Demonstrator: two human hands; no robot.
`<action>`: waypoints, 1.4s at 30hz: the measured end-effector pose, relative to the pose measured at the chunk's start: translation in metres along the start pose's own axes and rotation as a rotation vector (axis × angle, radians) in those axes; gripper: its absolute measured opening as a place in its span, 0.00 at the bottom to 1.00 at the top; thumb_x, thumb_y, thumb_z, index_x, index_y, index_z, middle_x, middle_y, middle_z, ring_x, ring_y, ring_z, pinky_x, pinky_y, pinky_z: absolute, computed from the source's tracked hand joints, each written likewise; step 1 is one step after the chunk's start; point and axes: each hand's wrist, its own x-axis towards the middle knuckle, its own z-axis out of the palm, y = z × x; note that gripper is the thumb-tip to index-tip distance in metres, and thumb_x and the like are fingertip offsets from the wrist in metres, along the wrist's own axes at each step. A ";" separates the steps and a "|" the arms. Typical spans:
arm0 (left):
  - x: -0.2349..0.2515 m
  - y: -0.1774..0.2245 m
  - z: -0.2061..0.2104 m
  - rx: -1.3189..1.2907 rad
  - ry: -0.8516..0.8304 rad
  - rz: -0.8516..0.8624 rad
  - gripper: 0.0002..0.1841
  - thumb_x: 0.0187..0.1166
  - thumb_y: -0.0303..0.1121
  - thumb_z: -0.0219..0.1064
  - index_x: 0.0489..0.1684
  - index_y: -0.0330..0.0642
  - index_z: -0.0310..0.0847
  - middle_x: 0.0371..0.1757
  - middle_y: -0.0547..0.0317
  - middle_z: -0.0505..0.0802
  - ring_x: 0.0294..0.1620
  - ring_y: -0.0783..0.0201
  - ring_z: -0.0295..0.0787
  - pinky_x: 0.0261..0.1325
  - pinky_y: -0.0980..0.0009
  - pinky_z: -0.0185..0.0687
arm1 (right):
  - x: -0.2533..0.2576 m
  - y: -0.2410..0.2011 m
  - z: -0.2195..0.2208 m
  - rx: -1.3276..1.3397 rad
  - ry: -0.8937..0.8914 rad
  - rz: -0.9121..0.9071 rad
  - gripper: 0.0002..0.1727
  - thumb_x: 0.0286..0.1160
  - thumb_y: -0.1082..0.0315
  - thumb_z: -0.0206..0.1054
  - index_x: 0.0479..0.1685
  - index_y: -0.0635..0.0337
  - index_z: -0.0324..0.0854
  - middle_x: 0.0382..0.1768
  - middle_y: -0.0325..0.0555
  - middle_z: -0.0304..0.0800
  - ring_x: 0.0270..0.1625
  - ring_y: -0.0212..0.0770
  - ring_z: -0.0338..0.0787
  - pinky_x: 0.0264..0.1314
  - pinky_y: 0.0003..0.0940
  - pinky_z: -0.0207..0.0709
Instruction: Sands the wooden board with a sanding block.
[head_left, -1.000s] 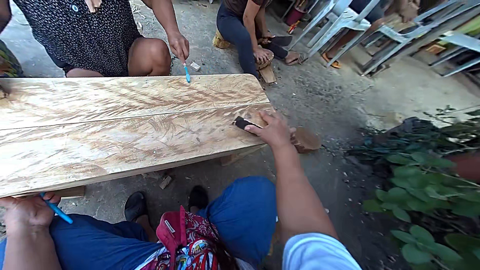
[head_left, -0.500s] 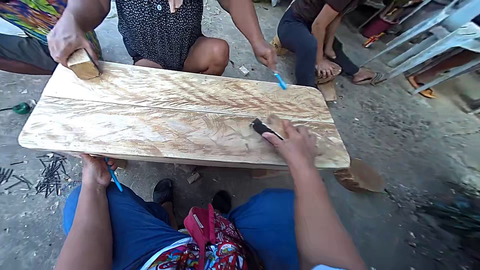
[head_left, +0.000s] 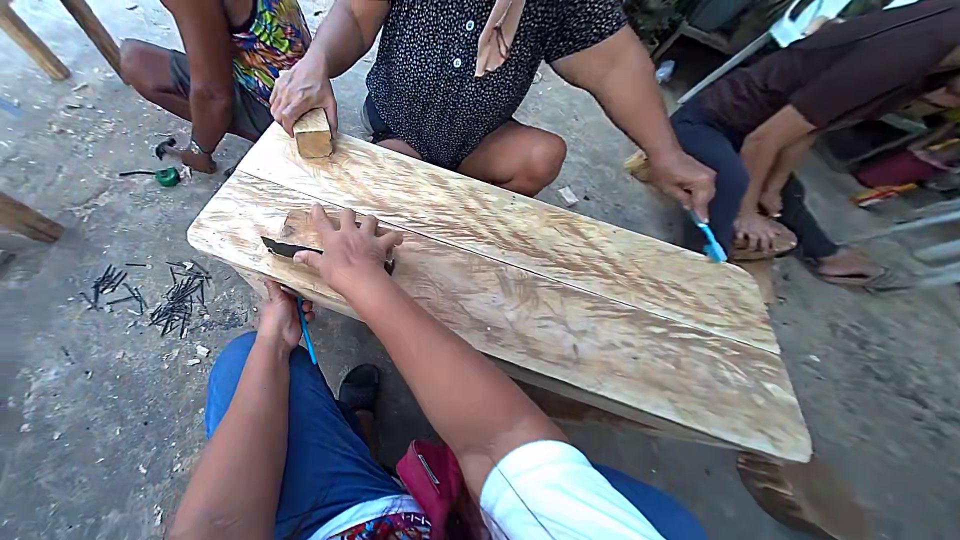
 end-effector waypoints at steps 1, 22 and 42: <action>-0.001 0.000 0.000 -0.001 -0.004 -0.009 0.39 0.83 0.72 0.22 0.49 0.52 0.73 0.24 0.62 0.82 0.13 0.69 0.70 0.14 0.75 0.65 | 0.001 -0.002 -0.004 -0.014 -0.040 -0.029 0.45 0.77 0.28 0.60 0.95 0.21 0.49 0.85 0.54 0.67 0.83 0.69 0.65 0.69 0.79 0.60; 0.004 -0.001 -0.002 -0.039 -0.099 -0.097 0.30 0.90 0.61 0.27 0.59 0.47 0.65 0.22 0.59 0.78 0.15 0.67 0.71 0.18 0.74 0.70 | 0.063 0.002 -0.008 -0.127 0.047 -0.204 0.39 0.85 0.38 0.58 0.96 0.32 0.53 0.75 0.77 0.73 0.75 0.78 0.73 0.72 0.75 0.64; 0.007 -0.004 -0.003 -0.006 -0.129 -0.063 0.32 0.90 0.61 0.24 0.48 0.47 0.69 0.19 0.62 0.76 0.14 0.69 0.69 0.18 0.76 0.69 | 0.035 0.029 -0.012 -0.154 0.041 -0.120 0.39 0.86 0.42 0.61 0.96 0.36 0.54 0.71 0.79 0.74 0.71 0.80 0.76 0.67 0.75 0.68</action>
